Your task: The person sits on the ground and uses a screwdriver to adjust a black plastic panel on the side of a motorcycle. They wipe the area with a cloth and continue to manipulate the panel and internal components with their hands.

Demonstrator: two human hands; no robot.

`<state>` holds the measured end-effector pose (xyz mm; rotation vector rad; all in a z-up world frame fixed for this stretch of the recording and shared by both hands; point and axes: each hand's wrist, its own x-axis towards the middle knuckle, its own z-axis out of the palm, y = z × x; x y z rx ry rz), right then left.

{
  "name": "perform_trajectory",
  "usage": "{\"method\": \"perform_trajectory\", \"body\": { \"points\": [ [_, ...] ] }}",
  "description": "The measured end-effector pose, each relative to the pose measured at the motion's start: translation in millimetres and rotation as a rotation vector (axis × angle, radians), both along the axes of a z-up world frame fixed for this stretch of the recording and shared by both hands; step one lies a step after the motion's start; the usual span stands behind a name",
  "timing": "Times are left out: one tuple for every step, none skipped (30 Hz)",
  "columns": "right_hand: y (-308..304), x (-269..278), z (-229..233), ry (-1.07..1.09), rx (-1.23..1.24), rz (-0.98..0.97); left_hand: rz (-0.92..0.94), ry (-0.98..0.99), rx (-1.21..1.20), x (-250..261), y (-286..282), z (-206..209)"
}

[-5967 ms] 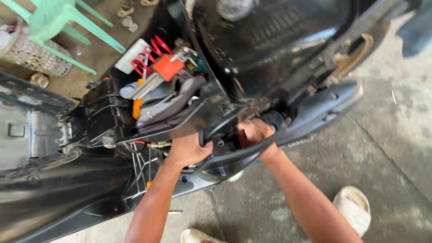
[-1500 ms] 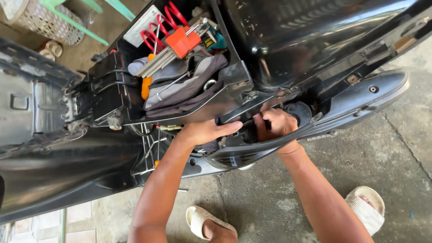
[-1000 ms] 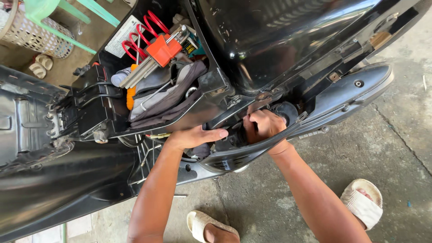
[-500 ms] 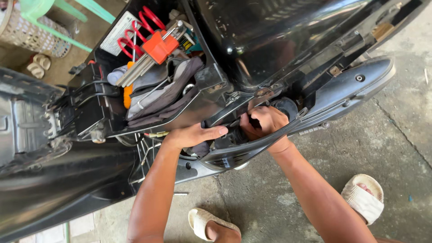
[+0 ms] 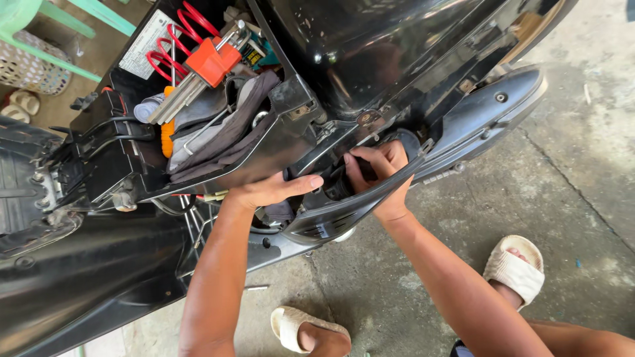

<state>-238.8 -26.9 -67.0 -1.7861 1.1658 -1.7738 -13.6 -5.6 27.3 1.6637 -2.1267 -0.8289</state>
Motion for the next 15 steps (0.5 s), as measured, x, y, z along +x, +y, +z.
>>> {"method": "perform_trajectory", "body": {
  "points": [
    [-0.6, 0.0, 0.1, 0.002, -0.008, 0.001, -0.004, 0.032, 0.018, -0.3, -0.4, 0.4],
    [-1.8, -0.3, 0.0, 0.005, -0.016, 0.003, -0.008, 0.064, 0.037, -0.8, -1.3, 0.6],
    [-1.2, 0.5, -0.9, 0.004, -0.018, 0.003, -0.013, 0.093, 0.061, -0.8, -1.2, 1.0],
    [-1.0, 1.0, -2.0, 0.002, -0.023, 0.011, -0.012, 0.115, 0.072, -1.0, -1.6, 1.2],
    [-1.0, 1.2, -3.3, 0.0, -0.027, 0.018, -0.012, 0.137, 0.084, -1.4, -2.4, 1.7],
    [-0.8, 1.2, -4.6, -0.002, -0.032, 0.026, -0.012, 0.159, 0.096, -1.7, -3.2, 2.5],
    [-0.7, -0.2, -6.0, -0.002, -0.033, 0.038, 0.013, 0.133, 0.1, -3.0, -2.3, 2.4],
    [-0.4, -1.5, -7.2, -0.002, -0.034, 0.05, 0.037, 0.106, 0.103, -4.2, -1.2, 2.7],
    [-1.5, -1.6, -7.8, -0.004, -0.038, 0.061, 0.06, 0.077, 0.104, -4.2, -1.4, 4.5],
    [-2.6, -1.9, -8.3, -0.003, -0.039, 0.084, 0.079, 0.041, 0.144, -4.7, -1.4, 6.1],
    [-3.3, -3.2, -9.3, -0.001, -0.038, 0.102, 0.093, 0.004, 0.185, -5.7, -3.0, 7.2],
    [-4.6, -4.8, -10.6, 0.0, -0.037, 0.119, 0.106, -0.032, 0.227, -6.9, -4.5, 7.5],
    [-4.0, -5.3, -12.5, 0.008, -0.03, 0.111, 0.106, -0.013, 0.202, -7.3, -3.9, 7.4],
    [-3.0, -5.7, -14.3, 0.016, -0.024, 0.103, 0.107, 0.007, 0.177, -7.5, -2.9, 7.0],
    [-2.5, -5.2, -15.2, 0.024, -0.021, 0.098, 0.11, 0.026, 0.149, -7.1, -1.6, 6.9]
  ]
}}
